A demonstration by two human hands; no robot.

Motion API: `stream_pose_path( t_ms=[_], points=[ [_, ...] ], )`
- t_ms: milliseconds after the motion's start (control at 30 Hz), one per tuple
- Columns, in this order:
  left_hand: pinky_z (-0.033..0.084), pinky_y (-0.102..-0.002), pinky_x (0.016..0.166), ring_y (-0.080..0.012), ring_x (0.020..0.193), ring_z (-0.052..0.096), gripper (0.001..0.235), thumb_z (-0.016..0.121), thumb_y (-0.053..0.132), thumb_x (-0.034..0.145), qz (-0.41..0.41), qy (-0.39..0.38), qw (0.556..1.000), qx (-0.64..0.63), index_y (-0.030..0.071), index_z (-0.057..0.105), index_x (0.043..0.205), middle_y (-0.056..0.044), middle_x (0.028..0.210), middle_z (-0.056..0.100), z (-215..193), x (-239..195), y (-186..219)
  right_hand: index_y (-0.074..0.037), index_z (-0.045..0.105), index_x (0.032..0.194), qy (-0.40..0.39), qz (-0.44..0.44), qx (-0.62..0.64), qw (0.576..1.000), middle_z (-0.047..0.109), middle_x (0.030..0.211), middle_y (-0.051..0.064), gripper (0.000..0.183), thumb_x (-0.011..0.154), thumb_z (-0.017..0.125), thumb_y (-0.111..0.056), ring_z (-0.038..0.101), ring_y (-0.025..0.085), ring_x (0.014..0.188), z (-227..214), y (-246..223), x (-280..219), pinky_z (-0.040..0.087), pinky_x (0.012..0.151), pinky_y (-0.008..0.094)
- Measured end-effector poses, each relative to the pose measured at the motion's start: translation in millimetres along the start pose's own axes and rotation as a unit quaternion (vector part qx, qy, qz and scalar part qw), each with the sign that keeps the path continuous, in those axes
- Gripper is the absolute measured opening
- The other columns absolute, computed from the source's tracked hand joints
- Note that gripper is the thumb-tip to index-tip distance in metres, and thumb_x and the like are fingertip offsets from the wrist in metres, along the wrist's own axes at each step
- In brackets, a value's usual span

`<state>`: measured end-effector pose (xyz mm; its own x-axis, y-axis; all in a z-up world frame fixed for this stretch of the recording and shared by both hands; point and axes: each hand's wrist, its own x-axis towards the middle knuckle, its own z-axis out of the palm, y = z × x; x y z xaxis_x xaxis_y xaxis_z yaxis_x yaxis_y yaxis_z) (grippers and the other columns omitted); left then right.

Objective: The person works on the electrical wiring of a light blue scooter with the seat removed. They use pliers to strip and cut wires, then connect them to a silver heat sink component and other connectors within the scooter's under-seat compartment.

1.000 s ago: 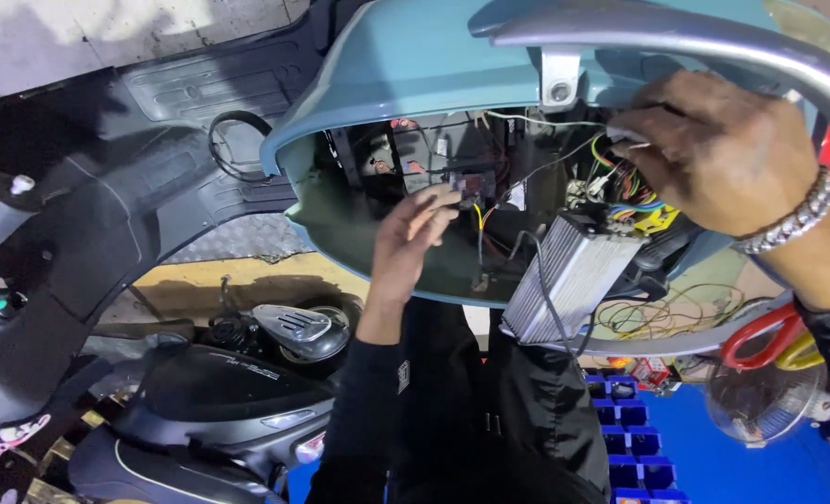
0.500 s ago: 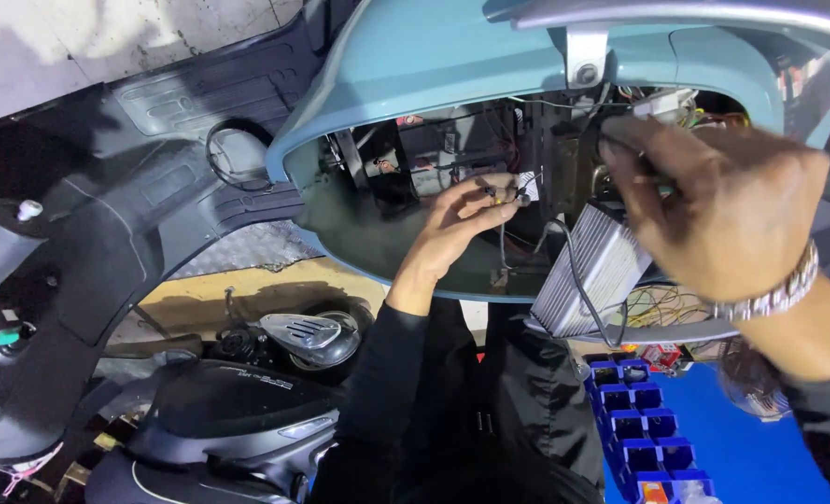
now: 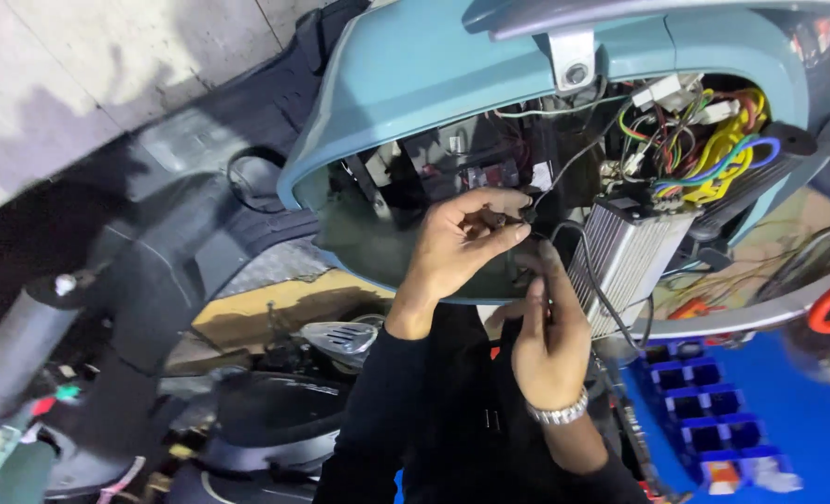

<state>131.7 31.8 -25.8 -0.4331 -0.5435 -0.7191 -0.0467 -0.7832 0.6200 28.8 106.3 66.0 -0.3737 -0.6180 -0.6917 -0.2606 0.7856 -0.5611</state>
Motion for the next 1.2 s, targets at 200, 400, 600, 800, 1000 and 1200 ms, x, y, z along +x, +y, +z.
stream_pose_path(
  t_ms=[200, 400, 600, 800, 1000, 1200],
  points=[
    [0.06, -0.03, 0.061, -0.0225, 0.074, 0.073, 0.025, 0.086, 0.018, 0.082, 0.109, 0.088, 0.982, 0.128, 0.014, 0.078, 0.105, -0.008, 0.087, 0.074, -1, -3, 23, 0.016, 0.049, 0.139, 0.12, -0.008, 0.332, 0.935, 0.067, 0.115, 0.03, 0.038, 0.107, 0.043, -0.004, 0.066, 0.025, 0.053, 30, -8, 26, 0.059, 0.047, 0.034],
    [0.06, -0.031, 0.065, -0.0224, 0.077, 0.073, 0.023, 0.085, 0.014, 0.085, 0.19, 0.065, 0.962, 0.187, 0.01, 0.077, 0.106, -0.008, 0.087, 0.074, -14, -5, 36, 0.014, 0.061, 0.127, 0.128, -0.012, 0.369, 0.92, 0.061, 0.075, 0.022, 0.031, 0.103, 0.059, -0.005, 0.064, 0.024, 0.048, 39, 9, 42, 0.044, 0.041, 0.028],
    [0.059, -0.037, 0.081, -0.0259, 0.1, 0.07, 0.039, 0.086, 0.025, 0.082, 0.114, -0.053, 0.991, 0.051, 0.005, 0.074, 0.114, -0.015, 0.105, 0.073, -37, 8, 40, 0.015, 0.062, 0.125, 0.107, 0.002, 0.48, 0.871, 0.062, 0.081, 0.023, 0.031, 0.099, 0.062, -0.002, 0.061, 0.02, 0.049, 44, 36, 45, 0.05, 0.046, 0.026],
    [0.061, -0.029, 0.073, -0.0219, 0.09, 0.076, 0.02, 0.067, 0.014, 0.102, 0.226, 0.071, 0.965, 0.117, 0.003, 0.066, 0.119, -0.018, 0.098, 0.075, -32, 20, 66, 0.016, 0.06, 0.129, 0.09, -0.022, 0.542, 0.835, 0.06, 0.093, 0.018, 0.037, 0.096, 0.063, -0.002, 0.059, 0.017, 0.056, 36, 25, 43, 0.04, 0.051, 0.023],
    [0.063, -0.038, 0.071, -0.0287, 0.093, 0.076, 0.023, 0.054, 0.02, 0.111, 0.267, 0.107, 0.926, 0.244, 0.008, 0.061, 0.129, -0.015, 0.102, 0.074, -26, 23, 91, 0.016, 0.061, 0.127, 0.098, -0.038, 0.539, 0.836, 0.062, 0.097, 0.023, 0.036, 0.095, 0.064, -0.001, 0.057, 0.017, 0.059, 45, 43, 41, 0.044, 0.056, 0.026],
    [0.06, -0.041, 0.064, -0.0292, 0.08, 0.065, 0.019, 0.058, 0.004, 0.105, 0.396, 0.086, 0.775, 0.486, 0.007, 0.069, 0.121, -0.007, 0.1, 0.055, -28, 30, 111, 0.02, 0.059, 0.124, 0.105, -0.067, 0.488, 0.864, 0.063, 0.097, 0.03, 0.032, 0.096, 0.061, 0.004, 0.061, 0.02, 0.061, 40, 35, 42, 0.047, 0.055, 0.029]
  ],
)
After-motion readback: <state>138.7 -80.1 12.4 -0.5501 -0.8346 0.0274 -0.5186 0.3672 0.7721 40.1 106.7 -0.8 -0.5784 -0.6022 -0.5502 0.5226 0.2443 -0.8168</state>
